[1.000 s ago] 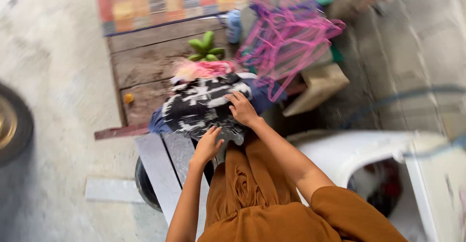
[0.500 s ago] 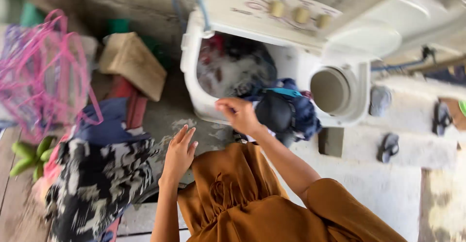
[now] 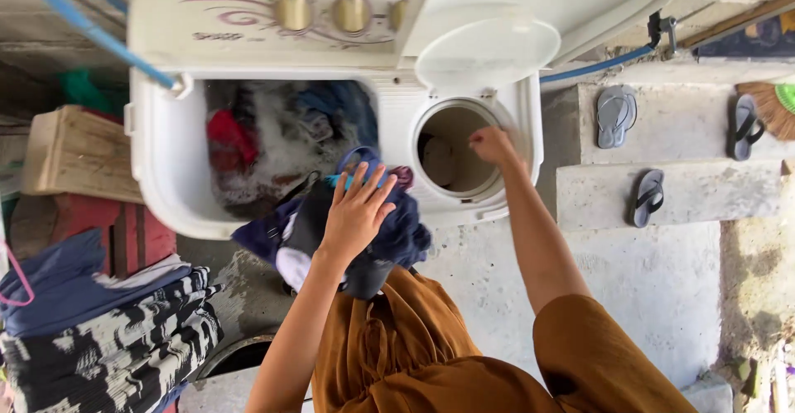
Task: Washing clothes in a machine and then placing them on hangers.
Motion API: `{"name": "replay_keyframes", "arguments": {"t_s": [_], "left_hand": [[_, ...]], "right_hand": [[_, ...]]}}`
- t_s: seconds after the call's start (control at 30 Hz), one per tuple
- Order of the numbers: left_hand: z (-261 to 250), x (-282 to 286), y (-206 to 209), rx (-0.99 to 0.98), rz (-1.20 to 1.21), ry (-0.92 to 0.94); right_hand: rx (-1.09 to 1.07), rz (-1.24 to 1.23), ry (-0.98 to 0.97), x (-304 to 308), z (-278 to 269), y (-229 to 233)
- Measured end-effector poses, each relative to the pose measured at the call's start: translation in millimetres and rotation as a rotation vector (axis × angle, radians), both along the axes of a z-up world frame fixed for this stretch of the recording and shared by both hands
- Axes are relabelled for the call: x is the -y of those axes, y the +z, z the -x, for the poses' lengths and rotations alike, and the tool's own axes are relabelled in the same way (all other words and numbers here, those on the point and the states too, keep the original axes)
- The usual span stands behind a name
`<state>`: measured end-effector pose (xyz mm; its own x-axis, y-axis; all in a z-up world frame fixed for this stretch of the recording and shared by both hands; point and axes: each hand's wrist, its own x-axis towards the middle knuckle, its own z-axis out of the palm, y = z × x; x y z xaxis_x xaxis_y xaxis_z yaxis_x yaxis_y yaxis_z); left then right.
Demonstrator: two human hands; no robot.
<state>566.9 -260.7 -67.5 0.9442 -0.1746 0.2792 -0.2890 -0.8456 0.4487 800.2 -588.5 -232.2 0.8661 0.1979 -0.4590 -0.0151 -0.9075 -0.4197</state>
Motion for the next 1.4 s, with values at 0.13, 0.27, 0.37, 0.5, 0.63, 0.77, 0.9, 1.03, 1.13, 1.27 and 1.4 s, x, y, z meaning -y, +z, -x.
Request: {"name": "replay_keyframes", "arguments": {"t_s": [0.13, 0.27, 0.37, 0.5, 0.63, 0.77, 0.9, 1.03, 1.13, 1.27, 1.4], "left_hand": [[-30.4, 23.9, -1.6, -0.15, -0.211, -0.043], [-26.1, 19.1, -7.2, -0.267, -0.184, -0.042], [-29.7, 18.6, -2.3, -0.297, -0.149, -0.04], [-29.7, 18.2, -1.7, -0.307, -0.119, -0.022], [-28.6, 19.8, -0.8, -0.327, -0.107, -0.002], [-28.6, 21.9, 0.1, -0.344, -0.1, 0.018], [-25.5, 20.1, -0.8, -0.358, -0.106, 0.018], [-26.1, 16.9, -4.1, -0.358, -0.09, 0.018], [-28.1, 15.6, -4.3, -0.356, -0.066, -0.001], [-30.1, 15.5, -2.9, -0.307, -0.099, -0.006], [-28.4, 15.8, -10.8, -0.252, -0.122, -0.006]], "right_hand": [[-0.25, 0.096, 0.007, 9.5, -23.3, -61.0], [-0.34, 0.098, 0.041, -46.0, -34.9, -63.4], [-0.391, 0.091, 0.066, -69.0, -51.1, -77.6], [-0.459, 0.088, 0.123, -105.0, -60.4, -94.8], [-0.522, 0.099, 0.181, -133.8, -61.7, -95.7], [-0.572, 0.127, 0.236, -148.3, -57.7, -87.8], [-0.629, 0.162, 0.277, -155.9, -51.8, -98.7], [-0.66, 0.216, 0.298, -149.3, -53.5, -102.0], [-0.692, 0.275, 0.312, -131.1, -46.4, -93.9], [-0.726, 0.356, 0.317, -102.8, -40.3, -62.6], [-0.742, 0.427, 0.305, -68.7, -44.3, -55.1]]}}
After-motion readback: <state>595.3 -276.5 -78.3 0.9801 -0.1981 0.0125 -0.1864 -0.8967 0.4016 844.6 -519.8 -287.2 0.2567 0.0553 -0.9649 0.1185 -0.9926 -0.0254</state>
